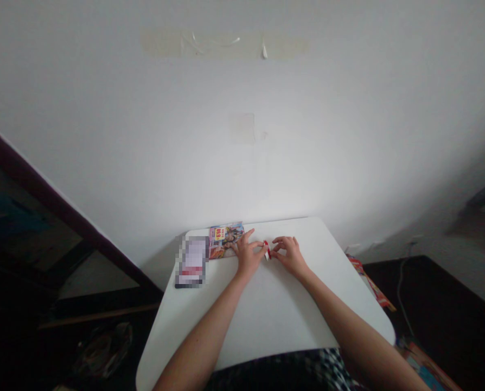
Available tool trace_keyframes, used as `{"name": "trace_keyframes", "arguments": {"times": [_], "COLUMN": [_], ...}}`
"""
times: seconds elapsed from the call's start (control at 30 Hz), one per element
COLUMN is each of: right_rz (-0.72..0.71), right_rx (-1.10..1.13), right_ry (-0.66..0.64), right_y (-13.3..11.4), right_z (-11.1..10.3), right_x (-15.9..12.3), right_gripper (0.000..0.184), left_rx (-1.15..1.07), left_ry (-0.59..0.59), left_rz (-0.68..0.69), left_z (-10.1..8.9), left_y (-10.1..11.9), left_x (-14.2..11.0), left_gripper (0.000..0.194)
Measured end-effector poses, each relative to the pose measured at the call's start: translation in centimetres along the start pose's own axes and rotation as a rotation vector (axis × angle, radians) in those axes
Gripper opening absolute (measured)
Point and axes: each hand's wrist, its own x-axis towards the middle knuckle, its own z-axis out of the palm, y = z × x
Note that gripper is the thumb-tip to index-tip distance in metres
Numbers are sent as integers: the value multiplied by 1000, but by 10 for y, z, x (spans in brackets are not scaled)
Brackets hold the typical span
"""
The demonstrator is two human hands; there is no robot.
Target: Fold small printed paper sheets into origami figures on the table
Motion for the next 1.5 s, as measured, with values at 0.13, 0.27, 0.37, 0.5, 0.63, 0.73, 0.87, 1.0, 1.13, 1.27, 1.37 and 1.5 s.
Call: {"name": "trace_keyframes", "arguments": {"times": [0.13, 0.27, 0.37, 0.5, 0.63, 0.73, 0.87, 1.0, 1.13, 1.27, 1.37, 1.5], "right_rz": [-9, -25, -25, -26, -4, 60, 99, 123, 143, 130, 123, 127], "right_rx": [0, -10, -23, -39, -70, -112, -186, -278, -352, -362, -372, -403], "right_ry": [-23, -33, -51, -62, -55, -32, -24, -39, -48, -52, -60, -97], "right_y": [2, 4, 6, 9, 8, 6, 1, -3, -5, -6, -6, -7], "right_z": [2, 5, 6, 6, 6, 5, 2, 1, -2, -6, -9, -12], "right_x": [-1, -1, -2, -2, -2, -3, -4, -4, -5, -6, -5, -4], "right_gripper": [23, 24, 24, 24, 23, 21, 22, 22, 18, 8, 6, 6], "left_rx": [29, 23, 31, 44, 88, 143, 179, 215, 258, 296, 316, 340], "left_ry": [26, 51, 64, 53, 20, 10, -34, -110, -177, -227, -251, -245], "left_rz": [-21, -22, -41, -35, -44, -46, 50, 59, 31, 51, 64, 101], "left_z": [2, 3, 2, -2, -3, -3, -4, -5, -7, -10, -12, -14], "left_y": [-1, 0, 0, 1, -1, -1, 4, 7, 6, 5, 5, 4], "left_x": [0, -1, 0, 3, 5, 2, -4, -7, -6, -4, -5, -9], "left_gripper": [17, 13, 6, 2, 7, 35, 26, 9, 7, 7, 9, 12]}}
